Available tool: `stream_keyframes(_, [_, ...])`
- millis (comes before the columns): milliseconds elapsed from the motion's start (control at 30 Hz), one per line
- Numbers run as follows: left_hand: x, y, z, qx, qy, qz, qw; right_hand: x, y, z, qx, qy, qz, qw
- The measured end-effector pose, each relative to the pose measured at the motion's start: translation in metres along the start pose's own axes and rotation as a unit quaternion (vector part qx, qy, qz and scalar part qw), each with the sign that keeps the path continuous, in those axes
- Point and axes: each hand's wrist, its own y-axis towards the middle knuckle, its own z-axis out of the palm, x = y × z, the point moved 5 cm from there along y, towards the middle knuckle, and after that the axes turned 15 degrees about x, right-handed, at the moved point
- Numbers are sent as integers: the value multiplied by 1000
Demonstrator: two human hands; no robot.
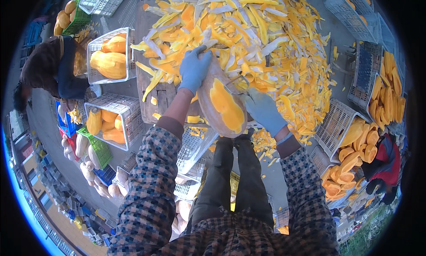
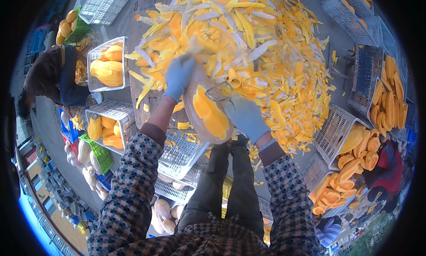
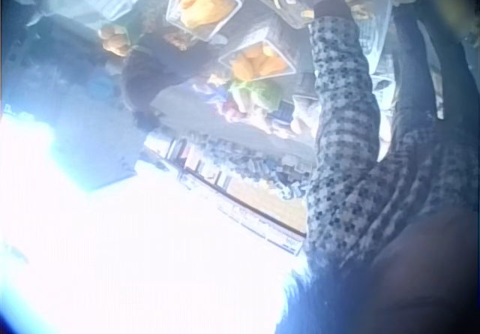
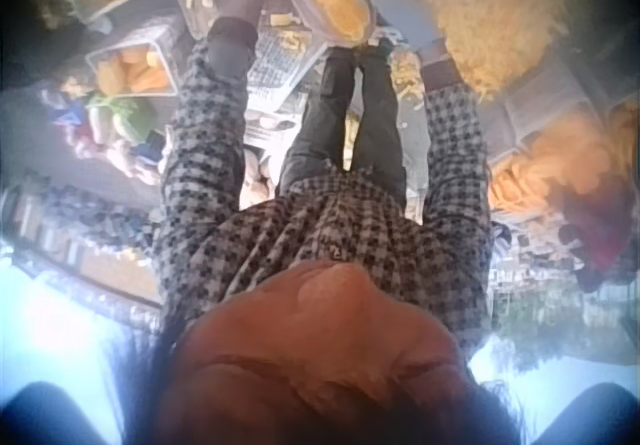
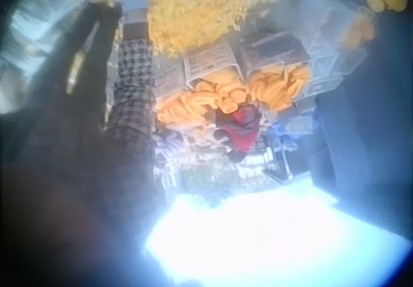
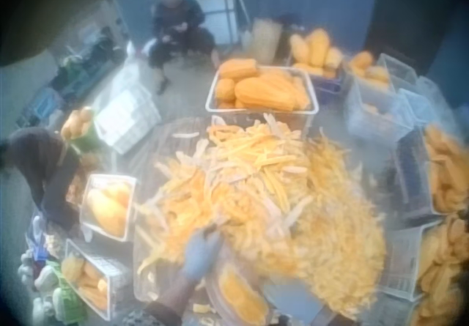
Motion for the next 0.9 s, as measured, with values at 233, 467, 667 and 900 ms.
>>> stream_keyframes(233, [12, 4, 4, 11, -50, 17, 999, -41, -104, 69, 85, 22, 151, 985])
stream_keyframes(467, [-1, 4, 1, -22, 3, 48, 999, 2, -25, -7, -11, 38, 14, 999])
stream_keyframes(667, [-2, 1, 1, 2, -28, 13, 1000, -4, -58, 65, -33, -5, 10, 999])
stream_keyframes(900, [8, 7, 1, 8, -35, -13, 999, -51, -143, 145, -82, 66, 33, 994])
